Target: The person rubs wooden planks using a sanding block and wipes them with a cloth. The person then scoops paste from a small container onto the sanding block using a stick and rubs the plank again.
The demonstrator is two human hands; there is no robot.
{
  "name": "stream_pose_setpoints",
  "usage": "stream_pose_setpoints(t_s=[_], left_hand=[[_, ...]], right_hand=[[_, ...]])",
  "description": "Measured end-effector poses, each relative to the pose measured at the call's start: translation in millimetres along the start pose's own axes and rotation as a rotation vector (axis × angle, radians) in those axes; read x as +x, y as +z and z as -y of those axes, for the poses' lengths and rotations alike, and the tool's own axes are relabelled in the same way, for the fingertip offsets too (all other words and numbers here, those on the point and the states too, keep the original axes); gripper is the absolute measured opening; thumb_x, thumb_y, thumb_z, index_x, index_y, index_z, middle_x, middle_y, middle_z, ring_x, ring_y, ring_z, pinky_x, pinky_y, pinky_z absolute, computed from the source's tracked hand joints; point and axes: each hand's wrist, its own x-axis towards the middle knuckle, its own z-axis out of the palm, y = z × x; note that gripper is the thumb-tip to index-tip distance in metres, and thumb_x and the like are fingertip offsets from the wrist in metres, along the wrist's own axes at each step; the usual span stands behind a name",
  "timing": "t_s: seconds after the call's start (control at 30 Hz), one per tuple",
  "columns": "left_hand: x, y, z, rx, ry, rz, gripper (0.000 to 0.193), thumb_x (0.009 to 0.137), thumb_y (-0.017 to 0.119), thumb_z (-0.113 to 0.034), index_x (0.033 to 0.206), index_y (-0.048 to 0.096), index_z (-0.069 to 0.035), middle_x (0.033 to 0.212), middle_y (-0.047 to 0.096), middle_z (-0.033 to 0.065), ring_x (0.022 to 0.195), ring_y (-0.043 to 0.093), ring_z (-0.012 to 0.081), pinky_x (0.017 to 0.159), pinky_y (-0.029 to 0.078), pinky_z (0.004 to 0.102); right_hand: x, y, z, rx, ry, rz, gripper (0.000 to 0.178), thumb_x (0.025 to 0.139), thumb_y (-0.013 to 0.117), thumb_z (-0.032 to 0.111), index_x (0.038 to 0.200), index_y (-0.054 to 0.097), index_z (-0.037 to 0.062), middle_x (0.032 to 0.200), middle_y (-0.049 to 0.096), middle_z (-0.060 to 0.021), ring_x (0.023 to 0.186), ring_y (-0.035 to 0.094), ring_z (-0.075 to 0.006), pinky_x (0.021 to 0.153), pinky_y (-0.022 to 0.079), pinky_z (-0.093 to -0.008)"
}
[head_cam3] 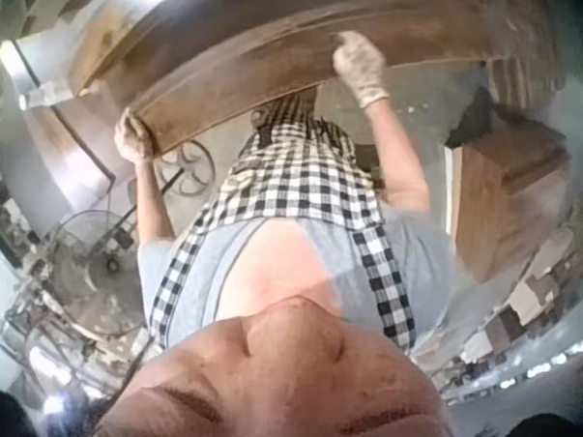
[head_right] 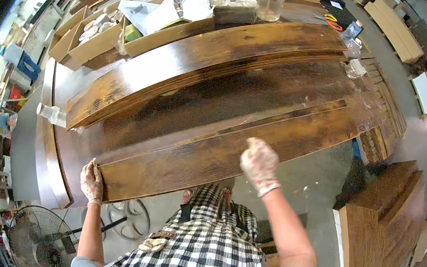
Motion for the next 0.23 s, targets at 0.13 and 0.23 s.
stream_pose_setpoints(t_s=[0.13, 0.23], left_hand=[[0, -1, -2, -0.005, -0.003, -0.058, 0.03, 0.094, 0.051, -0.025, 0.116, 0.063, -0.009, 0.112, 0.061, 0.0108, 0.103, 0.057, 0.0301, 0.088, 0.046, 0.0392], [0, 2, 2, -0.018, 0.003, -0.052, 0.032, 0.094, 0.052, -0.027, 0.119, 0.062, -0.01, 0.113, 0.061, 0.0109, 0.104, 0.057, 0.0293, 0.089, 0.046, 0.0388]], right_hand=[[11, -5, -35, 0.026, 0.083, -0.019, 0.012, 0.081, 0.059, 0.017, 0.09, 0.059, 0.0082, 0.083, 0.062, -0.0139, 0.073, 0.063, -0.0312, 0.066, 0.052, -0.0421], [11, -3, -32, 0.046, 0.132, 0.083, 0.014, 0.085, 0.06, 0.023, 0.088, 0.058, 0.0096, 0.09, 0.063, -0.0142, 0.082, 0.064, -0.0323, 0.069, 0.051, -0.0445]])
